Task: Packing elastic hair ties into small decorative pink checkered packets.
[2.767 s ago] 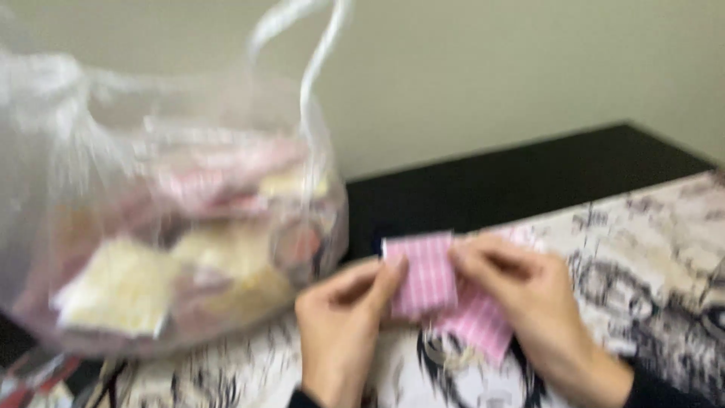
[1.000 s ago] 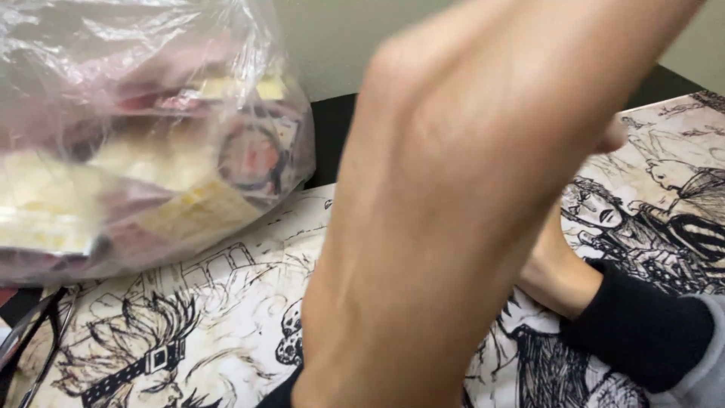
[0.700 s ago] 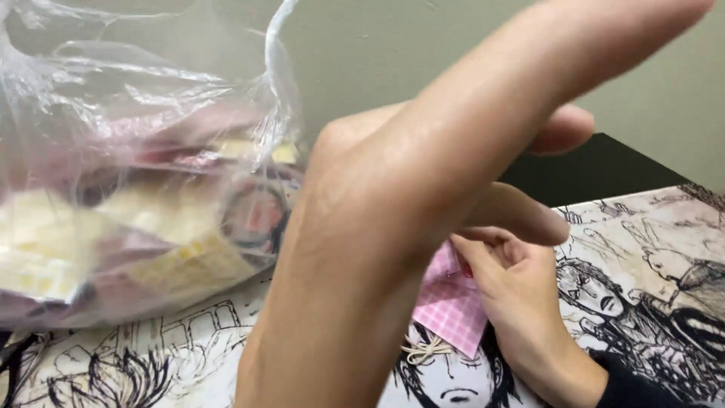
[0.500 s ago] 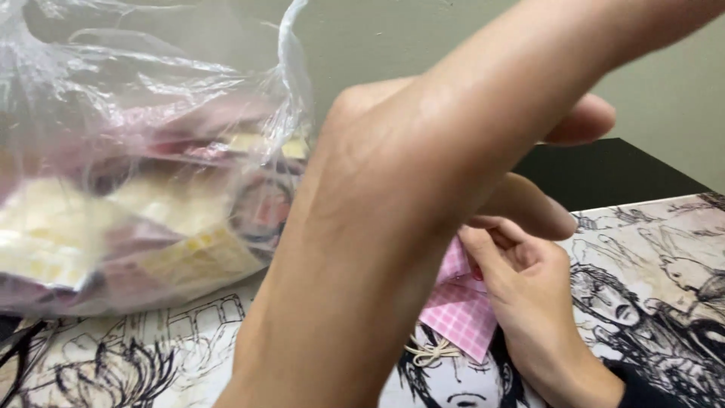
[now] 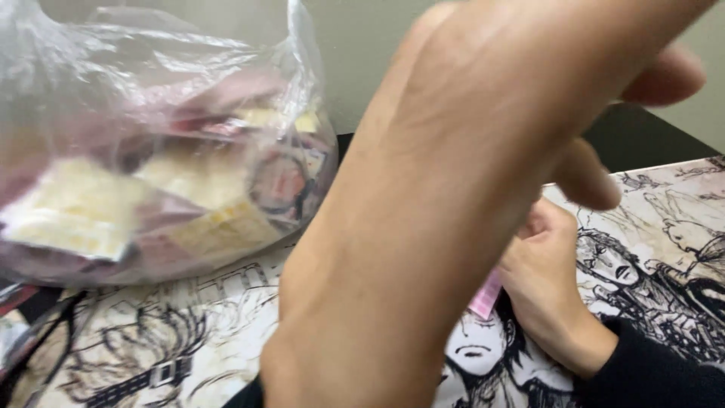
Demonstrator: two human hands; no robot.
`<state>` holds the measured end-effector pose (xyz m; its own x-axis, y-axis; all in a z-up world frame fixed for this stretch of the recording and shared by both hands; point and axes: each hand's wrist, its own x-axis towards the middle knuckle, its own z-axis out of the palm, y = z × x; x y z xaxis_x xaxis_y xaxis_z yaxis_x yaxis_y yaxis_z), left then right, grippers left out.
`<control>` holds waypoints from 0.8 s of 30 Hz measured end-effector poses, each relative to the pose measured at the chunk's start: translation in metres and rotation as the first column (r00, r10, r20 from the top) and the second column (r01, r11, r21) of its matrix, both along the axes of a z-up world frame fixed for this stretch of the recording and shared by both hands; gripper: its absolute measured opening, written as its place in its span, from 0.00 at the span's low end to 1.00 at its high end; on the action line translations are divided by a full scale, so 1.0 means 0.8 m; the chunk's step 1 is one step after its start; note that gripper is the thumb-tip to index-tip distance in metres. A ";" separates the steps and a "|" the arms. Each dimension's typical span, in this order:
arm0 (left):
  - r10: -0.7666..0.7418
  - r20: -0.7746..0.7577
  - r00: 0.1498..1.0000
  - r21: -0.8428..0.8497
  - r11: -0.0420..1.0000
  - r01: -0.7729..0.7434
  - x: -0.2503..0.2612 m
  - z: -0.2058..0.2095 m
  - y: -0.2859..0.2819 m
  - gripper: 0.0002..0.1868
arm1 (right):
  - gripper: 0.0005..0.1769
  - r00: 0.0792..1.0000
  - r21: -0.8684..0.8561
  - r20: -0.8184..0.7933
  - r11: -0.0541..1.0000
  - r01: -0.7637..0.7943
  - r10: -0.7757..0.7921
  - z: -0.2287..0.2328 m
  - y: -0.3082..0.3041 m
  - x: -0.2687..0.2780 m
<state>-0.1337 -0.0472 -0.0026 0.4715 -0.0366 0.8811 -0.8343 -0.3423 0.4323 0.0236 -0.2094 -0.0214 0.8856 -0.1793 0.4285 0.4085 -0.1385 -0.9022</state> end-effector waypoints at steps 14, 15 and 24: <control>0.098 0.215 0.972 0.063 0.991 -0.114 0.112 0.209 0.147 0.23 | 0.09 0.968 -0.139 0.244 0.990 -0.032 0.066 0.055 0.043 -0.029; 0.103 0.239 0.965 0.064 0.991 -0.121 0.110 0.219 0.158 0.23 | 0.09 0.961 -0.136 0.268 0.990 -0.034 0.070 0.074 0.051 -0.036; 0.478 0.145 0.866 -0.409 0.826 -0.388 0.109 0.268 0.251 0.18 | 0.14 0.928 -0.009 0.314 0.978 -0.209 0.201 0.235 0.144 -0.019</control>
<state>-0.0463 0.1535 0.2116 0.1449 0.4576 0.8773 -0.7263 -0.5529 0.4084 0.0086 -0.0939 0.1665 0.7266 -0.0215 0.6867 0.6869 -0.0015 -0.7268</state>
